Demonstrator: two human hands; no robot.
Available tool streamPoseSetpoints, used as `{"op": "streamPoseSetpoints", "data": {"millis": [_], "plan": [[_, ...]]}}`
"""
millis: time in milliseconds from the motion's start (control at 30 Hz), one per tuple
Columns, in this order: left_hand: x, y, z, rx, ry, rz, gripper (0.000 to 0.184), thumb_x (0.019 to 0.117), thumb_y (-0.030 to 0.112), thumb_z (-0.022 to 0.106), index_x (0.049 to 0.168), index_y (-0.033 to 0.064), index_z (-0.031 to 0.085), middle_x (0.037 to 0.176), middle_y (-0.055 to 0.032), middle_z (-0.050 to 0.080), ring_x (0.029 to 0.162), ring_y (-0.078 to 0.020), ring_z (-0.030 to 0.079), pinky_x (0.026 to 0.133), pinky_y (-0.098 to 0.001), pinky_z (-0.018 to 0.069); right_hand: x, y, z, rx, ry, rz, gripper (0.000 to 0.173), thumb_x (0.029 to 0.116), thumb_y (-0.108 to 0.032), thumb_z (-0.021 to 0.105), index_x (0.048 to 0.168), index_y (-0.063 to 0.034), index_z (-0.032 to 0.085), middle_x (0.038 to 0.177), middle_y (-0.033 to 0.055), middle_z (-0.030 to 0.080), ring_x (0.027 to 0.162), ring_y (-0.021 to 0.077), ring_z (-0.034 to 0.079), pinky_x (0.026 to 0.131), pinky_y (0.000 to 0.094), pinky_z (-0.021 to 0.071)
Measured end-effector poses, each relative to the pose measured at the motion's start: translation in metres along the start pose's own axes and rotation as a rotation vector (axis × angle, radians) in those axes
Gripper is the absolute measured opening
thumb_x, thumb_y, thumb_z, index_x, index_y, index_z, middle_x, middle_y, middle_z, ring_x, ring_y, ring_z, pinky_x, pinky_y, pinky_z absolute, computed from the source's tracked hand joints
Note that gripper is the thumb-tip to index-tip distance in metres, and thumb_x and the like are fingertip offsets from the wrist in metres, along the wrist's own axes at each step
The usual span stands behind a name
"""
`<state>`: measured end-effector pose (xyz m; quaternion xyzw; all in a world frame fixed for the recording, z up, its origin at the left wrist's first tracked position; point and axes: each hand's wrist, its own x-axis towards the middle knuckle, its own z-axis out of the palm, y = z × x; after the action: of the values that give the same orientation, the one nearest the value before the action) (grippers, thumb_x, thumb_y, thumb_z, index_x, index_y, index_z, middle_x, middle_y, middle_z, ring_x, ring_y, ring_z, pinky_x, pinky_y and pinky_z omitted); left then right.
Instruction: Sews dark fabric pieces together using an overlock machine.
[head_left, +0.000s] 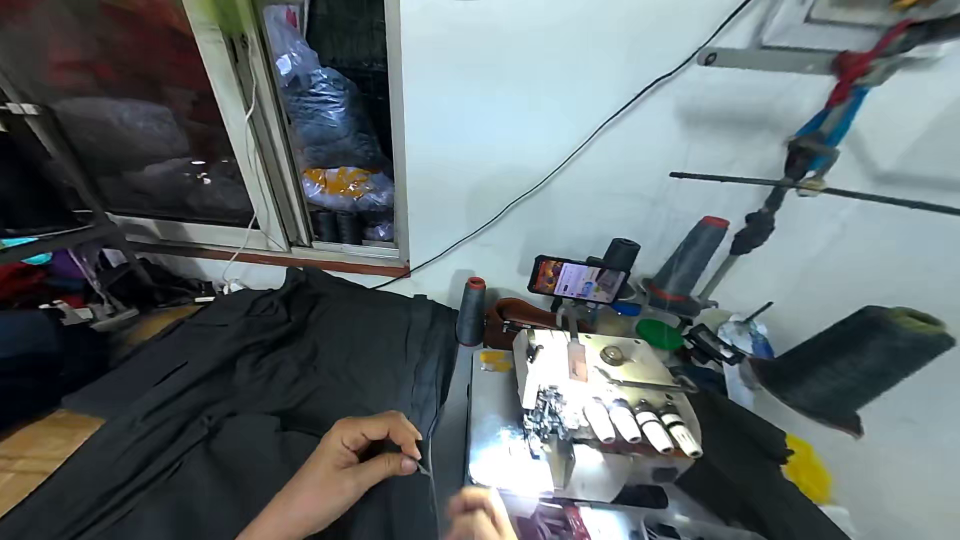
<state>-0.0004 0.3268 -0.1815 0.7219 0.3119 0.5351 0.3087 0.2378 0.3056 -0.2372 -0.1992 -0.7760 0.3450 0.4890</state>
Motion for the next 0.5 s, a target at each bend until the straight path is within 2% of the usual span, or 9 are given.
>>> {"op": "streamPoseSetpoints", "data": {"millis": [67, 167, 267, 300, 333, 400, 433, 500], "plan": [[-0.004, 0.006, 0.004, 0.043, 0.018, -0.004, 0.007, 0.0932, 0.022, 0.073, 0.098, 0.0187, 0.077, 0.101, 0.0078, 0.074, 0.099, -0.0008, 0.067, 0.088, -0.018, 0.054, 0.024, 0.0, 0.01, 0.016, 0.125, -0.079, 0.03, 0.085, -0.013, 0.08, 0.096, 0.007, 0.06, 0.118, 0.0241, 0.06, 0.116, 0.0189, 0.06, 0.096, 0.0262, 0.0522], [-0.008, 0.016, 0.009, 0.096, 0.064, 0.01, 0.007, 0.0924, 0.024, 0.073, 0.095, 0.0196, 0.077, 0.1, 0.0089, 0.075, 0.1, -0.0009, 0.065, 0.091, -0.0188, 0.0497, 0.049, 0.004, 0.029, 0.024, 0.228, -0.198, 0.028, 0.0848, -0.013, 0.079, 0.096, -0.0009, 0.056, 0.116, 0.0158, 0.058, 0.109, 0.0071, 0.059, 0.085, 0.0139, 0.0517], [-0.009, 0.023, 0.012, 0.146, 0.159, 0.008, 0.006, 0.0913, 0.026, 0.073, 0.092, 0.0222, 0.078, 0.098, 0.0097, 0.075, 0.099, -0.0016, 0.065, 0.089, -0.0185, 0.049, 0.047, 0.003, 0.044, -0.025, 0.288, -0.207, 0.014, 0.0819, -0.002, 0.072, 0.091, 0.0008, 0.061, 0.102, 0.0153, 0.063, 0.091, 0.0077, 0.063, 0.071, 0.0125, 0.0511], [-0.01, 0.024, 0.012, 0.161, 0.198, 0.002, 0.007, 0.0913, 0.028, 0.073, 0.091, 0.0232, 0.078, 0.097, 0.0094, 0.075, 0.098, -0.0025, 0.065, 0.089, -0.0191, 0.0497, 0.04, 0.004, 0.047, -0.055, 0.293, -0.177, 0.013, 0.0814, -0.001, 0.07, 0.092, 0.0016, 0.064, 0.097, 0.0144, 0.064, 0.087, 0.0079, 0.063, 0.07, 0.013, 0.051], [-0.01, 0.025, 0.01, 0.168, 0.23, -0.002, 0.007, 0.0917, 0.029, 0.072, 0.091, 0.0233, 0.077, 0.096, 0.0084, 0.074, 0.097, -0.004, 0.065, 0.088, -0.0202, 0.0506, 0.03, 0.006, 0.051, -0.074, 0.298, -0.134, 0.014, 0.0812, 0.0, 0.07, 0.094, 0.0028, 0.065, 0.094, 0.0132, 0.065, 0.081, 0.0072, 0.063, 0.068, 0.0136, 0.0513], [-0.011, 0.025, 0.008, 0.146, 0.267, -0.015, 0.008, 0.0923, 0.029, 0.072, 0.092, 0.0212, 0.075, 0.095, 0.0047, 0.072, 0.094, -0.0071, 0.067, 0.084, -0.0213, 0.0544, 0.009, 0.014, 0.059, -0.068, 0.345, -0.052, 0.025, 0.0805, 0.001, 0.073, 0.103, 0.007, 0.064, 0.085, 0.0118, 0.063, 0.065, 0.0056, 0.056, 0.058, 0.0156, 0.0479], [-0.012, 0.025, 0.007, 0.129, 0.276, -0.024, 0.007, 0.0925, 0.027, 0.071, 0.093, 0.0206, 0.074, 0.095, 0.0042, 0.072, 0.092, -0.0068, 0.068, 0.082, -0.0209, 0.0559, 0.002, 0.017, 0.061, -0.074, 0.375, -0.043, 0.031, 0.0808, 0.0, 0.074, 0.108, 0.0071, 0.061, 0.084, 0.0112, 0.064, 0.065, 0.0053, 0.058, 0.06, 0.016, 0.0493], [-0.013, 0.024, 0.01, 0.107, 0.279, -0.037, 0.005, 0.0933, 0.021, 0.07, 0.096, 0.0182, 0.073, 0.093, 0.0037, 0.073, 0.086, -0.0049, 0.068, 0.076, -0.0186, 0.0564, 0.0, 0.022, 0.062, -0.087, 0.417, -0.098, 0.037, 0.085, -0.005, 0.073, 0.115, 0.0029, 0.054, 0.092, 0.0102, 0.065, 0.078, 0.0054, 0.064, 0.073, 0.0165, 0.0541]]}}
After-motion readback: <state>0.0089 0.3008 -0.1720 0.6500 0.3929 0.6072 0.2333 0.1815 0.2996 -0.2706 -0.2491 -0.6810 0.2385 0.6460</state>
